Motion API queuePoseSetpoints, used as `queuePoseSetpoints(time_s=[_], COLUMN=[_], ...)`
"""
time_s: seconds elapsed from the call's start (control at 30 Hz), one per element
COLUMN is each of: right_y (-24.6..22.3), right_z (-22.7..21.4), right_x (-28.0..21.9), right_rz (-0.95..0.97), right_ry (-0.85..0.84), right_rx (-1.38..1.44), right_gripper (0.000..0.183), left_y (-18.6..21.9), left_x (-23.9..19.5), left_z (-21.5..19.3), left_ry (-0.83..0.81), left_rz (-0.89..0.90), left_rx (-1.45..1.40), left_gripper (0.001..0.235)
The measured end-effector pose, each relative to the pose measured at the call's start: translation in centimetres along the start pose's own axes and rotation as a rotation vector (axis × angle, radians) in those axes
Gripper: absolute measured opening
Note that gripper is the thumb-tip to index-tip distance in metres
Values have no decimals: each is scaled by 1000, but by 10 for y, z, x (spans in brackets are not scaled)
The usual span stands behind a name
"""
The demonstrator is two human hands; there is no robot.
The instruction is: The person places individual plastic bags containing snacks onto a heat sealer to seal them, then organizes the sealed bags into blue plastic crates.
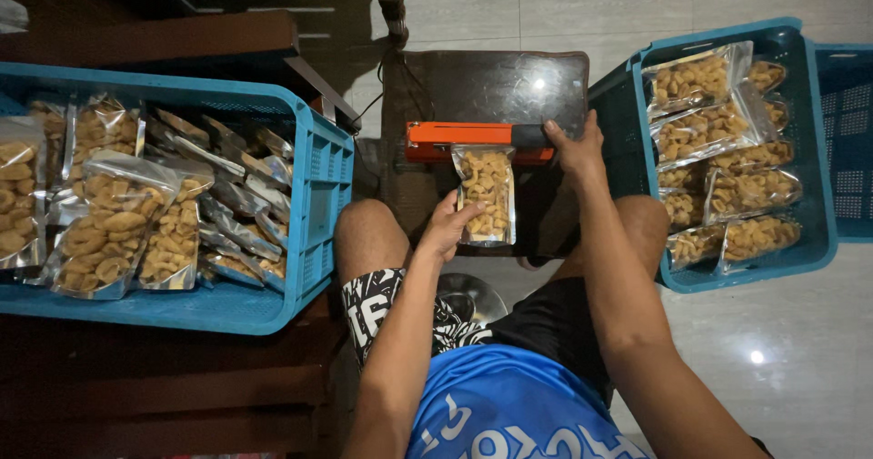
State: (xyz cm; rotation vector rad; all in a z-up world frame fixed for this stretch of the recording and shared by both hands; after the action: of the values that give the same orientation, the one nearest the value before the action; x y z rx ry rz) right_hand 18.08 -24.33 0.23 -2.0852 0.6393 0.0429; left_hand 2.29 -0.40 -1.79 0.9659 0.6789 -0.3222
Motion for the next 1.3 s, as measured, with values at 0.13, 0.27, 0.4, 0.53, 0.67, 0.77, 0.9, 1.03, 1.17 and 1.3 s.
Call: queuePoseSetpoints(time_s=[0.13, 0.27, 0.4, 0.53, 0.67, 0.77, 0.9, 1.03, 1.17, 1.3], right_y=[-2, -13, -7, -6, -20, -44, -81, -115, -137, -158], right_z=[0, -8, -15, -51, -70, -72, -73, -68, -72, -75], right_x=[-1, -7, -14, -35, -77, -93, -108, -126, -145, -163], right_rz=[-18, -43, 34, -170, 147, 99, -145, -441, -699, -1085], right_ry=[1, -8, -47, -95, -430, -599, -564, -538, -388, -186], right_rx=[7, 65, 317, 268, 406, 604, 417, 253, -52, -258], right_gripper=[117, 109, 88, 55, 41, 38, 33, 32, 33, 35], left_y=[3, 7, 10, 32, 54, 65, 77, 83, 83, 88], left_x=[-3, -5, -34, -82, -125, -139, -151, -157, -161, -164], left_z=[0, 0, 9, 19, 26, 28, 29, 28, 26, 24], left_ry=[10, 14, -97, -124, -207, -207, -156, -184, -174, -174], left_rz=[-9, -13, -39, 6, -52, -41, -77, -29, 49, 141], left_rx=[17, 128, 13, 34, -35, -82, -101, -110, -51, -52], left_gripper=[54, 57, 59, 60, 63, 63, 61, 60, 60, 60])
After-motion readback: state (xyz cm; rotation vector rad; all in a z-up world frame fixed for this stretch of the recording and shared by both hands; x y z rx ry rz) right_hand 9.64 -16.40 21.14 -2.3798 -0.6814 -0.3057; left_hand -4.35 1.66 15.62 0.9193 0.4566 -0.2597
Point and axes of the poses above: each hand's wrist, its own x-axis towards the middle knuckle, its own z-axis out of the palm, y = z × x, the point moved 3 cm from there along x, towards the middle knuckle, and after that the axes turned 13 degrees about y, right-handed, at the moved point
